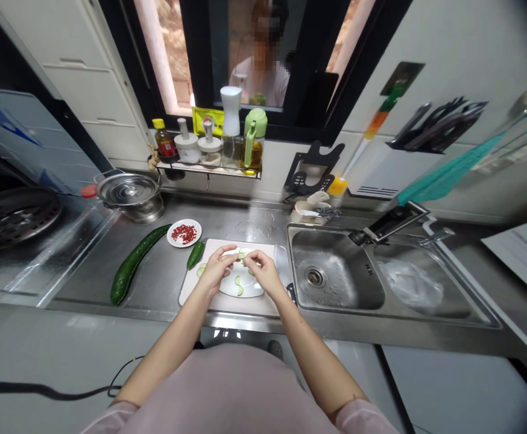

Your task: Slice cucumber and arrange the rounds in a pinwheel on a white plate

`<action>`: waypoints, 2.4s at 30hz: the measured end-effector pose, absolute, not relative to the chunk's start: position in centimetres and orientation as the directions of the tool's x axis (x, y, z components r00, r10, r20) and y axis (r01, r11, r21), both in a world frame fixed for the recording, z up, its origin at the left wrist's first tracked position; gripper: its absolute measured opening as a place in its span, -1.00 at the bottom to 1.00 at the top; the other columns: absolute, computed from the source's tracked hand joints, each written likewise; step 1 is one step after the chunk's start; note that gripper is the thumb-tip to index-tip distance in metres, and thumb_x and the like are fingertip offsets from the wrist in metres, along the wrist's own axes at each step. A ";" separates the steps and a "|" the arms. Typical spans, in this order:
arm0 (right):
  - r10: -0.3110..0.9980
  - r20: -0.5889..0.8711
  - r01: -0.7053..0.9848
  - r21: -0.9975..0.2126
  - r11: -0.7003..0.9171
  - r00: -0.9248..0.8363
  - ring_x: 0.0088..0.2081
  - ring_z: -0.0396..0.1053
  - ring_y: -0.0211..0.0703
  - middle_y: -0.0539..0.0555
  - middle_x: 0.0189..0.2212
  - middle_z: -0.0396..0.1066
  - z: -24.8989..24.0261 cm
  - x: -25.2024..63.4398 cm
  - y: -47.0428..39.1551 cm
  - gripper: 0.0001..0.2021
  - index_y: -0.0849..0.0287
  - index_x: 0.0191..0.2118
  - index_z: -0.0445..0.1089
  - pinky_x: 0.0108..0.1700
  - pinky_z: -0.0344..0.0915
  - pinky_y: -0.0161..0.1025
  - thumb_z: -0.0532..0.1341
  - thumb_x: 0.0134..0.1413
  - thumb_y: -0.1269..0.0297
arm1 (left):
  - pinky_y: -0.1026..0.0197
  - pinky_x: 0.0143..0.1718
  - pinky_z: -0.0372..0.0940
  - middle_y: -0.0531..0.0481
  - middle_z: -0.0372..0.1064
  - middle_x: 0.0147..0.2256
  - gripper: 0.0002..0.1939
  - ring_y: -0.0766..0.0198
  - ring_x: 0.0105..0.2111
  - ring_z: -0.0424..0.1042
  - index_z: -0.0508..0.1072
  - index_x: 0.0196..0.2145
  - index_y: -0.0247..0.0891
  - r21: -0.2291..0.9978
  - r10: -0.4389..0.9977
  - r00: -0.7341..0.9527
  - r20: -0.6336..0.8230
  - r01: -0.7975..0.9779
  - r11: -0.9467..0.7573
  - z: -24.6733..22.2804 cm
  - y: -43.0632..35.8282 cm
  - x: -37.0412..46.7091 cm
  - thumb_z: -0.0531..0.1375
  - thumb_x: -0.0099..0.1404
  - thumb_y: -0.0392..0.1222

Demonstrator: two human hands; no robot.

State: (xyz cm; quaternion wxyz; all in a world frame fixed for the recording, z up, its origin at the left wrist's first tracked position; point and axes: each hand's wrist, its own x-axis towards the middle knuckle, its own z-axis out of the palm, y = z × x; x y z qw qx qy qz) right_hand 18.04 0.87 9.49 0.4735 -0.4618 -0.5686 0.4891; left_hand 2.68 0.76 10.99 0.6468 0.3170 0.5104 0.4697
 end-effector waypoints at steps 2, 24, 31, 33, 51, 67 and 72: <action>0.990 0.042 0.027 -0.999 0.047 -0.138 -0.42 0.33 -0.24 -0.01 -0.49 0.38 9.4 18.0 0.9 -0.75 0.14 -0.43 0.32 -0.45 0.23 -0.35 0.24 -0.01 0.06 | 0.44 -0.62 -0.13 0.11 0.32 -0.52 -0.40 0.50 -0.58 0.16 0.42 -0.06 -0.28 0.903 0.939 0.015 -0.342 -0.272 0.333 11.0 0.8 2.7 0.37 -0.09 -0.08; 0.982 -0.159 -0.043 -0.986 -0.164 -0.107 -0.65 0.24 -0.33 -0.07 -0.66 0.33 8.9 17.1 1.0 -0.70 0.16 -0.45 0.31 -0.63 0.13 -0.41 0.27 -0.11 0.01 | 0.33 -0.38 0.21 0.06 0.37 -0.45 -0.58 0.42 -0.47 0.30 0.45 -0.16 -0.30 0.977 0.983 -0.176 -0.047 -0.215 0.008 10.7 0.3 3.7 0.32 0.01 -0.11; 0.969 -0.198 0.058 -0.980 -0.191 -0.145 -0.63 0.24 -0.33 -0.08 -0.65 0.31 8.2 17.8 1.5 -0.73 0.17 -0.44 0.32 -0.61 0.11 -0.41 0.25 -0.12 0.05 | 0.34 -0.43 0.20 0.07 0.35 -0.47 -0.63 0.44 -0.52 0.25 0.49 -0.21 -0.31 0.983 0.982 -0.161 -0.097 -0.172 0.069 9.3 0.2 3.3 0.31 -0.02 -0.14; 0.971 -0.173 0.095 -0.983 -0.159 -0.162 -0.61 0.25 -0.33 -0.09 -0.65 0.30 7.5 18.1 1.7 -0.73 0.17 -0.44 0.32 -0.56 0.15 -0.39 0.25 -0.11 0.06 | 0.34 -0.42 0.20 0.09 0.34 -0.50 -0.65 0.43 -0.52 0.26 0.48 -0.24 -0.30 0.982 0.981 -0.153 -0.118 -0.162 0.092 8.6 0.1 3.1 0.31 -0.03 -0.16; 0.935 -0.297 0.813 -0.582 -0.015 -0.195 -0.40 0.29 -0.25 -0.01 -0.45 0.43 3.4 18.0 0.6 -0.85 0.14 -0.30 0.44 -0.40 0.02 -0.37 0.23 0.04 0.20 | 0.17 -0.17 0.15 0.13 0.50 -0.39 -0.85 0.24 -0.30 0.45 0.45 -0.32 -0.11 0.665 0.930 -0.166 -0.329 0.658 0.353 2.7 -1.8 1.8 0.22 0.09 -0.15; 0.901 -0.391 0.917 -0.398 0.019 -0.188 -0.20 0.37 -0.13 0.07 -0.27 0.48 3.4 17.5 0.5 -0.82 0.11 -0.22 0.43 -0.31 0.08 -0.33 0.19 0.09 0.18 | 0.06 -0.09 0.00 0.05 0.53 -0.36 -0.83 0.14 -0.25 0.44 0.47 -0.27 -0.10 0.519 0.942 -0.107 -0.317 0.812 0.267 3.0 -2.2 2.8 0.14 0.17 -0.12; 0.900 -0.388 0.927 -0.372 0.045 -0.200 -0.17 0.38 -0.12 0.09 -0.24 0.48 3.2 17.5 0.6 -0.82 0.11 -0.20 0.42 -0.28 0.10 -0.31 0.18 0.10 0.19 | 0.06 -0.11 0.00 0.02 0.52 -0.36 -0.84 0.12 -0.24 0.43 0.47 -0.29 -0.11 0.496 0.949 -0.095 -0.299 0.835 0.240 3.0 -2.2 2.9 0.14 0.17 -0.16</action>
